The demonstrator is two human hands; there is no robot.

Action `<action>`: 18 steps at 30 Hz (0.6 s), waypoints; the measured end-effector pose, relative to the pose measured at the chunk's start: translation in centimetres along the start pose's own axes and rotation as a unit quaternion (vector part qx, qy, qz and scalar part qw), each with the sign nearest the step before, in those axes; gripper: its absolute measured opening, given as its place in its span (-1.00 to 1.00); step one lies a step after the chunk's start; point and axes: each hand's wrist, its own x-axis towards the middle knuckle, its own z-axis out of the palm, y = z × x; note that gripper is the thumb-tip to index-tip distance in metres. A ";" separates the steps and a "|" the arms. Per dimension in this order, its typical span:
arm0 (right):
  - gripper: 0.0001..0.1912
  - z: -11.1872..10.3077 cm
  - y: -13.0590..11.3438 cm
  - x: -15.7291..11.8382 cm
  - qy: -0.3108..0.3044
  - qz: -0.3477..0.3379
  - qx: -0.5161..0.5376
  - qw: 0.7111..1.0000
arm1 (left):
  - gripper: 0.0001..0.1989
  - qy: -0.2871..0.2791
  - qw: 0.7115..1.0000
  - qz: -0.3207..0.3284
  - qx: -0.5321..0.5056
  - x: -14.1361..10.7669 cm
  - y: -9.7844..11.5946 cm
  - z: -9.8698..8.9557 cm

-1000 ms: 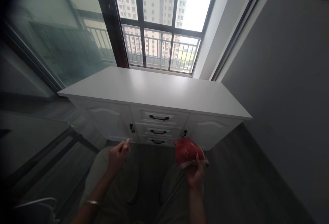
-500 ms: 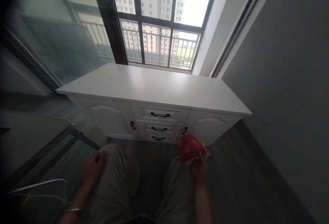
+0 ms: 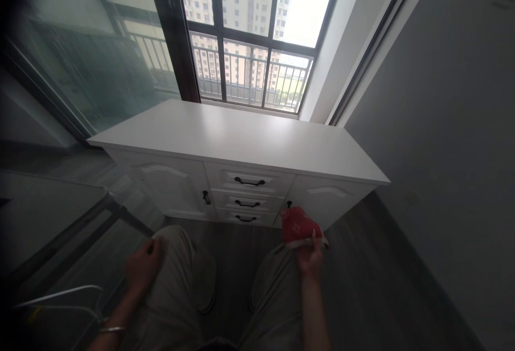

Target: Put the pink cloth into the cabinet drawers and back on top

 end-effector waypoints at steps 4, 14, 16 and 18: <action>-0.68 9.6 -3.0 2.0 -0.069 -0.111 -0.002 0.991 | -0.58 -0.004 1.000 0.013 -0.010 0.1 -0.2 0.1; -0.30 30.6 -2.3 9.8 -0.263 -0.412 -0.530 0.693 | -0.50 -0.019 1.000 0.011 -0.009 0.2 -0.8 0.2; -0.32 30.7 0.2 10.1 -0.318 -0.350 -0.666 0.577 | -0.49 -0.020 1.000 0.009 -0.011 0.2 -1.0 0.3; -0.35 30.4 2.0 10.2 -0.326 -0.302 -0.754 0.483 | -0.49 -0.020 1.000 0.014 -0.013 0.3 -1.2 0.4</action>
